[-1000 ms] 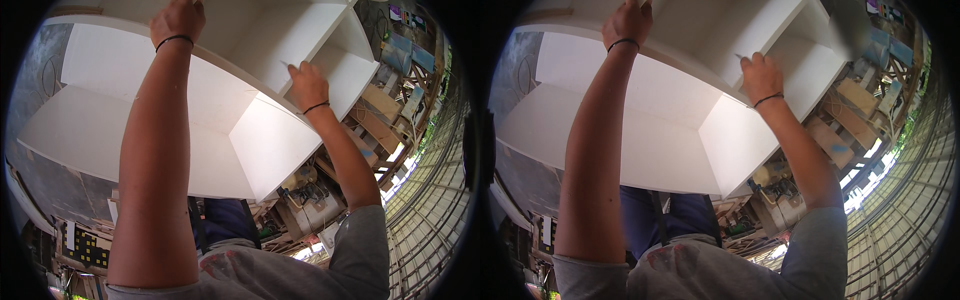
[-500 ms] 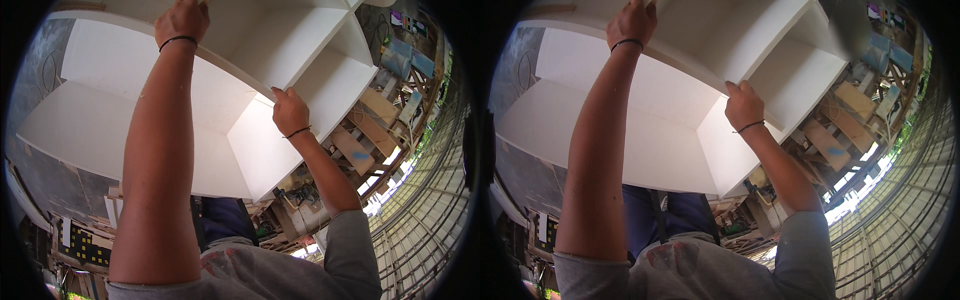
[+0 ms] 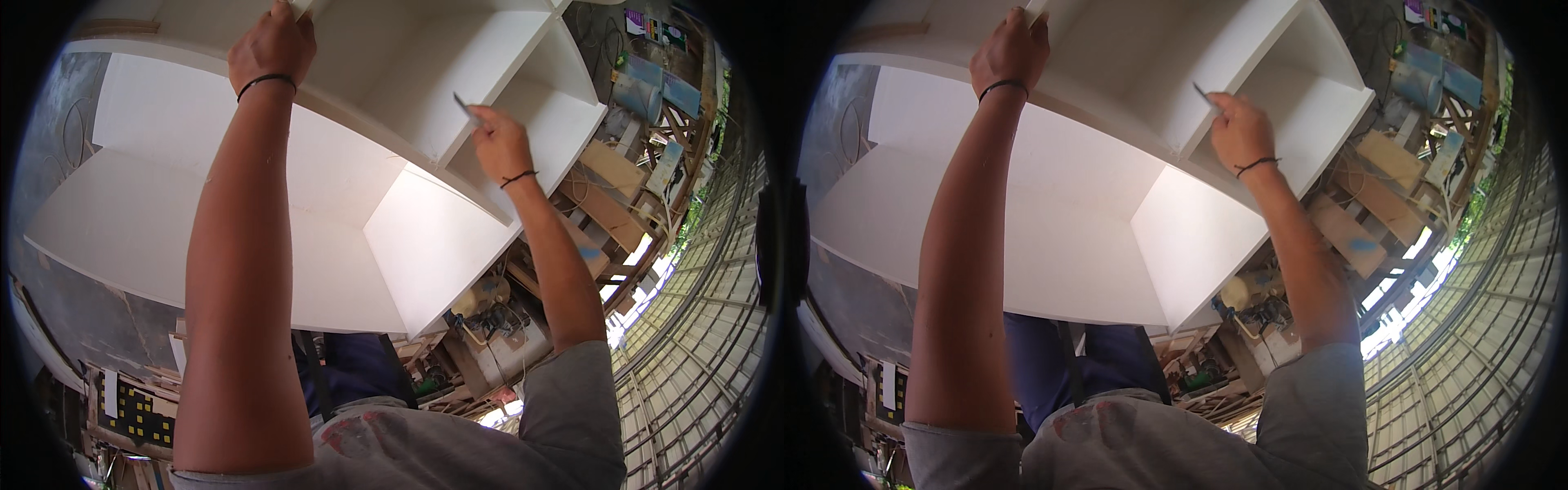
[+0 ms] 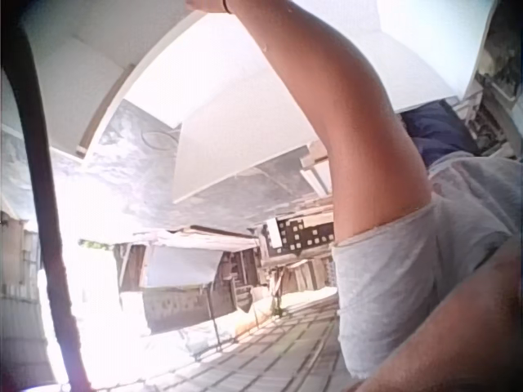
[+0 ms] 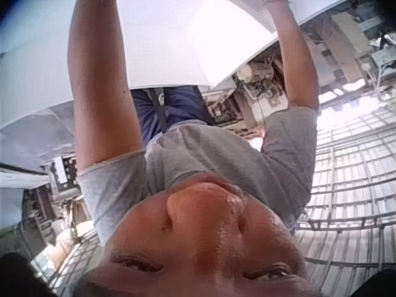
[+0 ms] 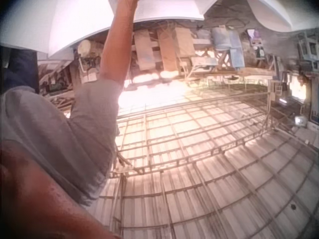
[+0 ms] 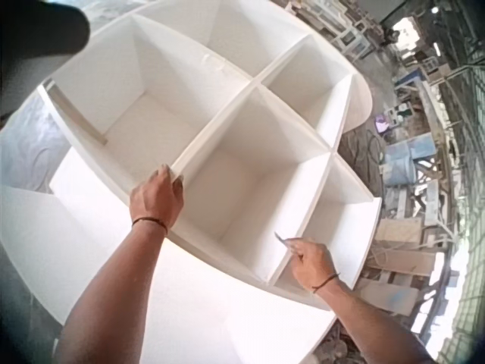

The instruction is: The person scrapes the edges and corners of a white wooden cabinet using a small metal scraper. They repeatedly run the tool along the seams and edges to remove residue or smooth the surface.

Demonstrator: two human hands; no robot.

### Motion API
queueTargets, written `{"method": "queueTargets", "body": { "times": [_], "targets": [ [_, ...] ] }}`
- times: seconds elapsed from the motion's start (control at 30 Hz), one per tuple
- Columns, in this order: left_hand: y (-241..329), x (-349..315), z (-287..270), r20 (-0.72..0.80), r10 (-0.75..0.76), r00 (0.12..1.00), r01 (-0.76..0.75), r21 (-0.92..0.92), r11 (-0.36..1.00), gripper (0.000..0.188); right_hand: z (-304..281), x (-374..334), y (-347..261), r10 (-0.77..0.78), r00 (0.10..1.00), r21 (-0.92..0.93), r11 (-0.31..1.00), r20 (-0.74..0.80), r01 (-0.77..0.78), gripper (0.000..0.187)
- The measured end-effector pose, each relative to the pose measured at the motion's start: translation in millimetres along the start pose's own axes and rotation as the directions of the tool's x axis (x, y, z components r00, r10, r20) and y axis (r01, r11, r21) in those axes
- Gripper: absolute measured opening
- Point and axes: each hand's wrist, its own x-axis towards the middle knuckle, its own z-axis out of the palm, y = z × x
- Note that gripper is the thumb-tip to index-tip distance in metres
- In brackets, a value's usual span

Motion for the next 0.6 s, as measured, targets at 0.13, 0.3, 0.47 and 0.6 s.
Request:
{"method": "queueTargets", "body": {
  "times": [0.13,0.3,0.47,0.6],
  "targets": [
    [5,1,5,0.001,0.005,1.000,-0.005,-0.023,1.000,0.034,-65,96,37,-0.284,0.944,-0.597,0.791,-0.168,0.132,0.032],
    [-3,3,5,-0.008,-0.005,1.000,0.006,0.007,1.000,0.034,-35,61,-1,-0.299,0.938,-0.650,0.681,0.174,0.337,0.035],
    [0,4,0,0.049,-0.033,0.998,0.030,0.047,0.998,0.034,-17,36,-8,-0.339,0.907,-0.467,0.778,0.252,0.420,0.036],
    [2,3,9,-0.037,-0.005,0.999,0.005,-0.004,1.000,0.035,-101,131,8,-0.159,0.986,-0.789,0.599,0.051,0.138,0.038]
  ]
}}
